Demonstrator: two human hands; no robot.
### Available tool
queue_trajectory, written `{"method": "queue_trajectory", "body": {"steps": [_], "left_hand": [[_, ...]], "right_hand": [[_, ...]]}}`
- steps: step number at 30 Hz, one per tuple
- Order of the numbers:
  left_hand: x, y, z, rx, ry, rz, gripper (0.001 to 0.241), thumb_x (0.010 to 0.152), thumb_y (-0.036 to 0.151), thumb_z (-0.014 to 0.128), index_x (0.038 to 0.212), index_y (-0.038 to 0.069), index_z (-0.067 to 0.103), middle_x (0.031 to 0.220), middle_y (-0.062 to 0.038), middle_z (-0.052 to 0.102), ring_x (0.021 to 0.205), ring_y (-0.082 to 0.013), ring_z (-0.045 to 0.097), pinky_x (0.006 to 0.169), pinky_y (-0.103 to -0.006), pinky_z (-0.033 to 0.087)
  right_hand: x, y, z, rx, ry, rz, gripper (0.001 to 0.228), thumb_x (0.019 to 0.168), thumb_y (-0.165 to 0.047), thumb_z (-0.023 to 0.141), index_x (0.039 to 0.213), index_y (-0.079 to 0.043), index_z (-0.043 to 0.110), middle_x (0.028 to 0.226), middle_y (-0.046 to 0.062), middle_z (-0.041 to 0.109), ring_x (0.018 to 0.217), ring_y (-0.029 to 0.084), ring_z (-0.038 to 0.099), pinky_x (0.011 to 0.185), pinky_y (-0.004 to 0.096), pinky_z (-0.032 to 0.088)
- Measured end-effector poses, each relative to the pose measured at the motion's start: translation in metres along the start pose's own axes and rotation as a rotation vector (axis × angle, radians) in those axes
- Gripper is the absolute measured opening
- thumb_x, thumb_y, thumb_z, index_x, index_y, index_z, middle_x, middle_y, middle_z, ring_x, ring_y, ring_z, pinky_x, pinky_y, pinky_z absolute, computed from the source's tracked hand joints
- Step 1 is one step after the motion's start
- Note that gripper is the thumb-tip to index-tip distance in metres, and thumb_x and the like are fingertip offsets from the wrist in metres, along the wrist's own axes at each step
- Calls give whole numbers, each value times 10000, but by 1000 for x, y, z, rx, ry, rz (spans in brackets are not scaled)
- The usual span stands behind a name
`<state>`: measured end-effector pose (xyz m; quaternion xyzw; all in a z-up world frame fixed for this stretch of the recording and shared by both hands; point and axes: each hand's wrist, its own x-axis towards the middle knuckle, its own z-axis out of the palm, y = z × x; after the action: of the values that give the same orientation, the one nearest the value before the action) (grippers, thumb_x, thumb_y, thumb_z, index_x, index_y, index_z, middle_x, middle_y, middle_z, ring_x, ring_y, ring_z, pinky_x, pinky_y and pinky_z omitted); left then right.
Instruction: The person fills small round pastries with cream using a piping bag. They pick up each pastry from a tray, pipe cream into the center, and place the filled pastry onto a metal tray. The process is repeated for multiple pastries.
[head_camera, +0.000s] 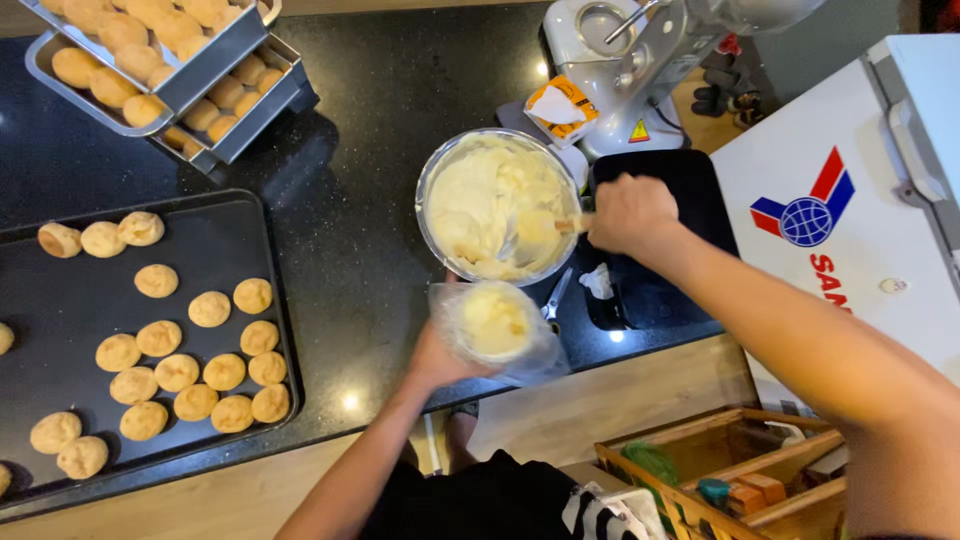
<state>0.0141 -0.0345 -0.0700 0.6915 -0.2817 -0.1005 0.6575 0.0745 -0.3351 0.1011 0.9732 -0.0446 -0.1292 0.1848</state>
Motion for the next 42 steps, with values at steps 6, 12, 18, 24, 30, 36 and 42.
{"method": "queue_trajectory", "body": {"steps": [6,12,18,24,30,36,42], "left_hand": [[-6,3,29,-190,-6,-95,1528,461,271,1012,1623,0,56,1335,-107,658,1205,-211,658,1088,-352,512],[-5,-5,20,-46,-81,-54,1287,491,251,1043,1557,16,362,1386,-128,675,1267,-231,666,1137,-371,504],[-1,17,1,-15,-63,-65,1291,469,259,1024,1531,-19,344,1426,-139,606,1301,-236,596,1131,-378,443],[-14,23,-25,-3,118,-129,1117,485,252,1007,1426,-14,465,1347,-137,665,1216,-227,659,1077,-386,510],[-6,34,-44,247,155,-175,934,490,272,975,1307,13,605,1251,-128,733,1146,-238,713,1008,-365,552],[3,57,-34,470,186,-44,925,463,293,993,1267,-4,645,1243,-178,684,1149,-332,659,992,-397,521],[-16,64,-13,203,176,-199,789,523,177,954,1237,0,669,1169,-151,764,1055,-259,734,952,-365,579]], "right_hand": [[-34,-37,37,509,-332,225,546,832,-559,746,963,-31,780,914,200,759,860,337,756,772,429,601],[-39,-45,95,1085,-412,326,600,825,-581,733,747,11,781,626,69,694,527,169,624,501,317,477],[-46,-43,149,1440,-275,232,556,910,-515,693,677,-11,721,514,-4,516,452,87,423,431,282,294],[-47,-17,166,1552,-138,221,480,931,-442,708,683,-31,719,534,-38,499,479,59,392,451,259,283],[-48,63,128,1482,-164,-34,431,968,-351,679,671,-39,697,547,-55,508,479,54,378,435,250,269],[-65,56,-27,575,59,-329,407,843,-516,729,672,-147,759,573,80,657,557,272,616,533,434,473],[-111,-29,-87,-64,363,-673,189,721,-293,737,819,-132,720,753,53,697,647,241,710,486,414,557]]}}
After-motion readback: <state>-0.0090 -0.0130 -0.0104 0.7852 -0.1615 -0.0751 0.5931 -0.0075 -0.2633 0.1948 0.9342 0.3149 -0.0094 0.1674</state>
